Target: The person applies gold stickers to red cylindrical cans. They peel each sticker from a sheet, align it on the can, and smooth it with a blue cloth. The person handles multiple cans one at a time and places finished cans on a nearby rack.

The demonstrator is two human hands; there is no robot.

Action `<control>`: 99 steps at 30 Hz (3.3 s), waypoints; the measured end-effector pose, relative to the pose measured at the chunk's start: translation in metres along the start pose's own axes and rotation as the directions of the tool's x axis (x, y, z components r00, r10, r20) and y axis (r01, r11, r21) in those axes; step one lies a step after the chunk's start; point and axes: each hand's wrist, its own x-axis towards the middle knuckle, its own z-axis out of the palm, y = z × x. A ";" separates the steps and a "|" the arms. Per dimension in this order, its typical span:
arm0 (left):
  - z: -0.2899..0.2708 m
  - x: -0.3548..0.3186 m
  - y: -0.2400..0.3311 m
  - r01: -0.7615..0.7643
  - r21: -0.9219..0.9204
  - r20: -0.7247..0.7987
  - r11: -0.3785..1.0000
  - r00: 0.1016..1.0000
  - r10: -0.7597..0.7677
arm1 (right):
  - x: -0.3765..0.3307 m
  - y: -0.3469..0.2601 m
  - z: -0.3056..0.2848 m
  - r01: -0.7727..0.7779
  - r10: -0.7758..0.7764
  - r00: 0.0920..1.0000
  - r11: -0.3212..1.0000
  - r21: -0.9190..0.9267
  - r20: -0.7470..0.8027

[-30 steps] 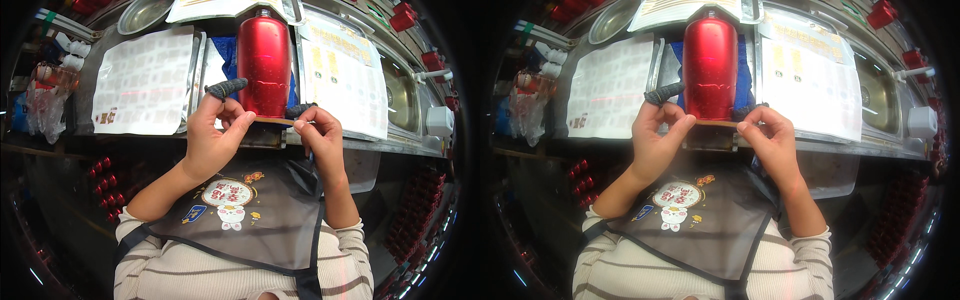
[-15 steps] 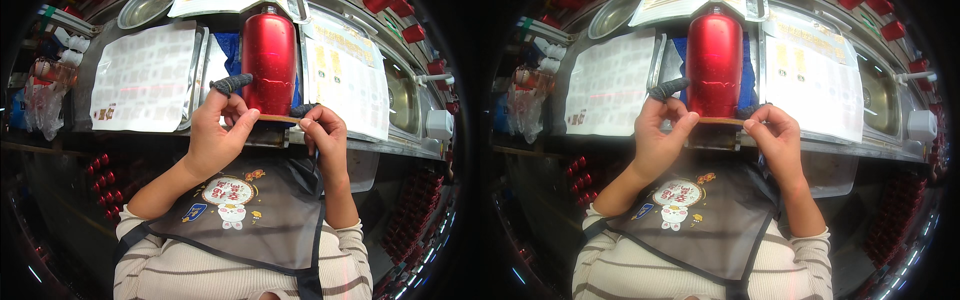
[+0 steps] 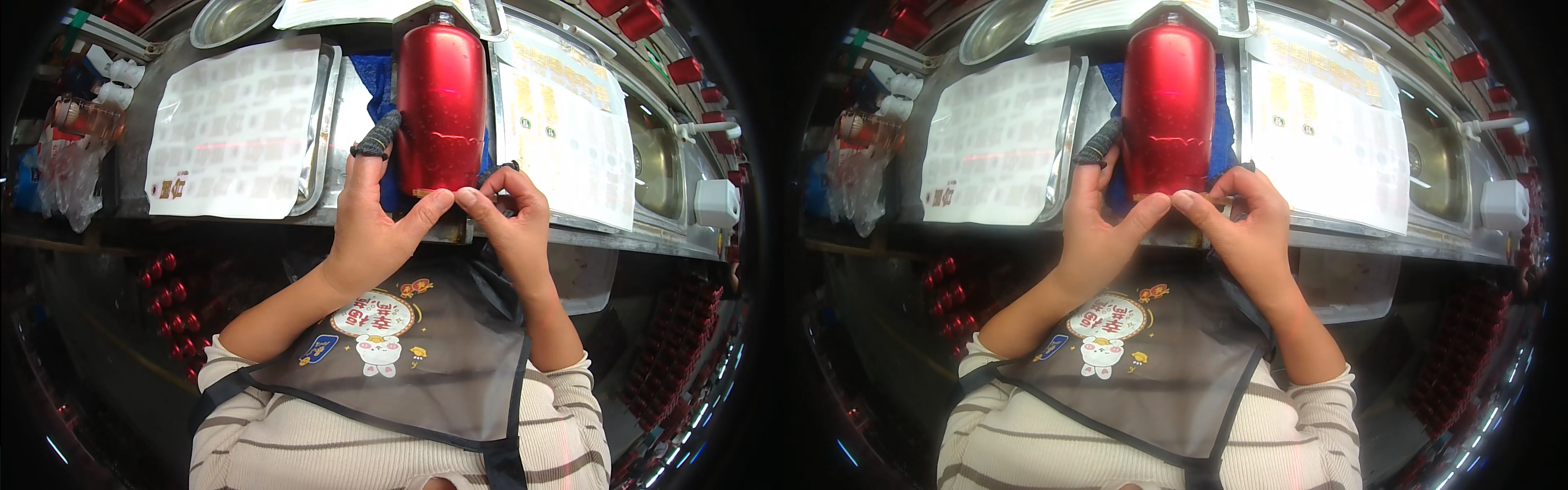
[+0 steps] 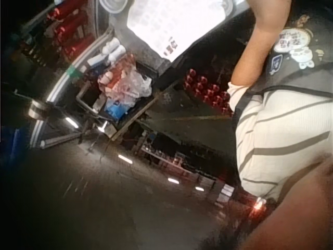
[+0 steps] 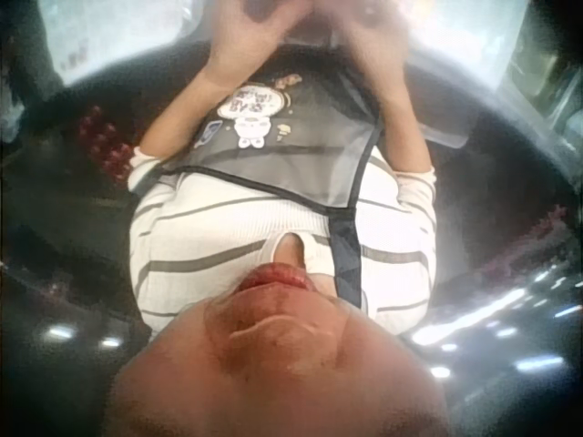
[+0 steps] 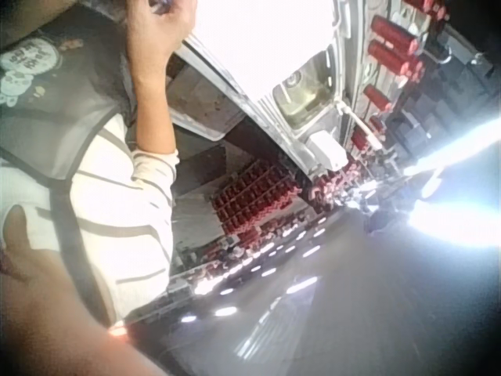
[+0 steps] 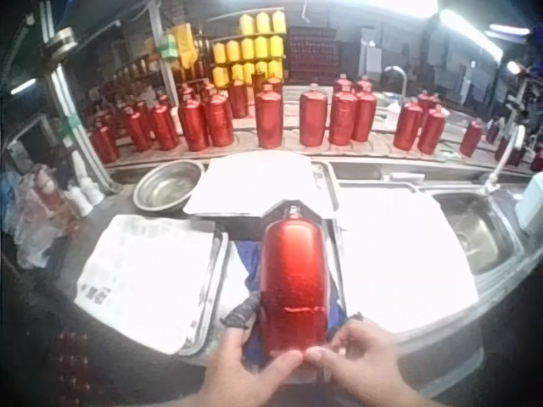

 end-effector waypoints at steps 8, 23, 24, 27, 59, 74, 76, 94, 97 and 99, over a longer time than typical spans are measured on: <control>-0.009 0.001 -0.003 0.070 -0.093 0.102 0.993 0.993 -0.061 | -0.001 -0.005 0.001 -0.012 0.012 1.000 0.999 -0.046 -0.010; 0.002 -0.007 -0.004 0.031 0.042 0.020 0.999 0.999 -0.032 | -0.002 -0.006 0.005 0.013 -0.015 0.999 0.997 -0.072 -0.036; 0.001 -0.007 -0.005 0.035 0.026 0.024 0.999 0.999 -0.035 | -0.002 -0.006 0.005 0.019 -0.022 0.999 0.997 -0.073 -0.033; 0.000 -0.009 -0.010 0.046 -0.099 0.021 0.994 0.999 -0.044 | -0.003 -0.003 0.005 0.047 -0.050 0.998 0.997 -0.068 -0.048; -0.032 0.010 0.022 -0.642 0.600 0.532 0.477 0.766 0.361 | -0.002 -0.001 -0.027 -0.065 0.058 0.992 0.996 0.053 0.115; -0.023 0.020 -0.010 -0.525 0.421 0.295 0.740 0.851 0.435 | -0.001 -0.017 -0.029 -0.077 0.078 0.985 0.997 -0.015 0.151; -0.032 0.001 -0.004 -0.482 0.466 0.297 0.742 0.875 0.382 | -0.004 -0.019 -0.034 -0.047 0.058 0.988 0.996 -0.081 0.145; -0.033 0.007 0.002 -0.627 0.511 0.442 0.588 0.778 0.446 | 0.004 -0.018 -0.032 -0.084 0.077 0.988 0.995 0.048 0.135; -0.026 0.017 0.011 -0.674 0.538 0.462 0.506 0.738 0.493 | 0.005 -0.018 -0.032 -0.121 0.114 0.984 0.992 0.044 0.135; -0.015 0.023 0.015 -0.699 0.553 0.460 0.453 0.710 0.534 | 0.006 -0.012 -0.032 -0.081 0.076 0.988 0.996 0.035 0.131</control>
